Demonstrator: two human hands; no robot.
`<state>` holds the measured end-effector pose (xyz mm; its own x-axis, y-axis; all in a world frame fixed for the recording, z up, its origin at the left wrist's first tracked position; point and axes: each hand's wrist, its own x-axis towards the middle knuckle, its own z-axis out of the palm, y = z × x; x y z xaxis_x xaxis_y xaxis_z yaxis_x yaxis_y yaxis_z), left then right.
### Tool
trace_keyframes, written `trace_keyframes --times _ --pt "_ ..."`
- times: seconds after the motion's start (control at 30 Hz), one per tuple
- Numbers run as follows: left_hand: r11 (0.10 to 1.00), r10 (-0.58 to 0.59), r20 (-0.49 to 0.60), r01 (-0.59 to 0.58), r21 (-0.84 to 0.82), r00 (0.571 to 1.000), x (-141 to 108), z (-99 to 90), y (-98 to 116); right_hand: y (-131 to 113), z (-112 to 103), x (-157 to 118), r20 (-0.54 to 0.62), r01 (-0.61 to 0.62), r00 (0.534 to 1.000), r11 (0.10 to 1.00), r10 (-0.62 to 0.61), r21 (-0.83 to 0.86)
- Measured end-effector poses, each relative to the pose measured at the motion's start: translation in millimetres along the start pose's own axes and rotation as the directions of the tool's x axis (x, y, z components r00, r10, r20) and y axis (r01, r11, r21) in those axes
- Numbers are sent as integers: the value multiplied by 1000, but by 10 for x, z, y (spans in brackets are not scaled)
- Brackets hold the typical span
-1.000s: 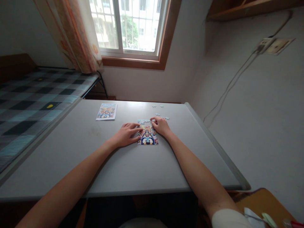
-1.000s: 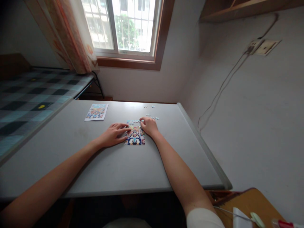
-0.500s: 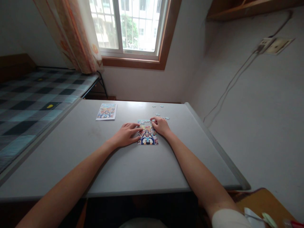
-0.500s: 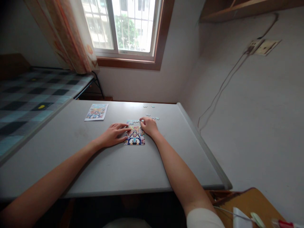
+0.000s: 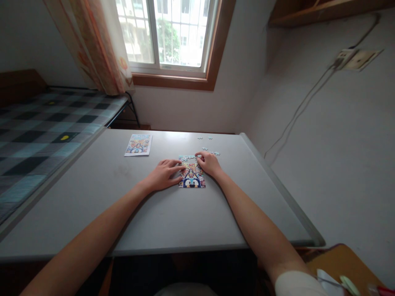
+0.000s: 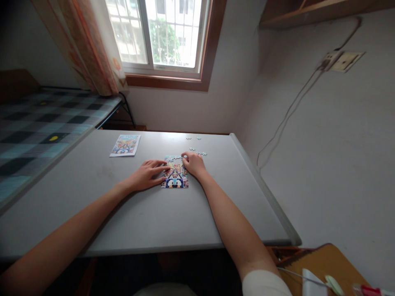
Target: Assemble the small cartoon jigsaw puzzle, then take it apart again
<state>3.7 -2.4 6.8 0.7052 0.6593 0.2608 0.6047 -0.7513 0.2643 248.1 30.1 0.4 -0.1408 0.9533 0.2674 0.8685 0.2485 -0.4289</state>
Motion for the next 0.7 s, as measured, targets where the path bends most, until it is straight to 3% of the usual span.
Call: trace_keyframes --times 0.7 --pt "1000 6 -4 -6 17 1000 0 18 -20 8 13 3 -9 4 1000 1000 -4 8"
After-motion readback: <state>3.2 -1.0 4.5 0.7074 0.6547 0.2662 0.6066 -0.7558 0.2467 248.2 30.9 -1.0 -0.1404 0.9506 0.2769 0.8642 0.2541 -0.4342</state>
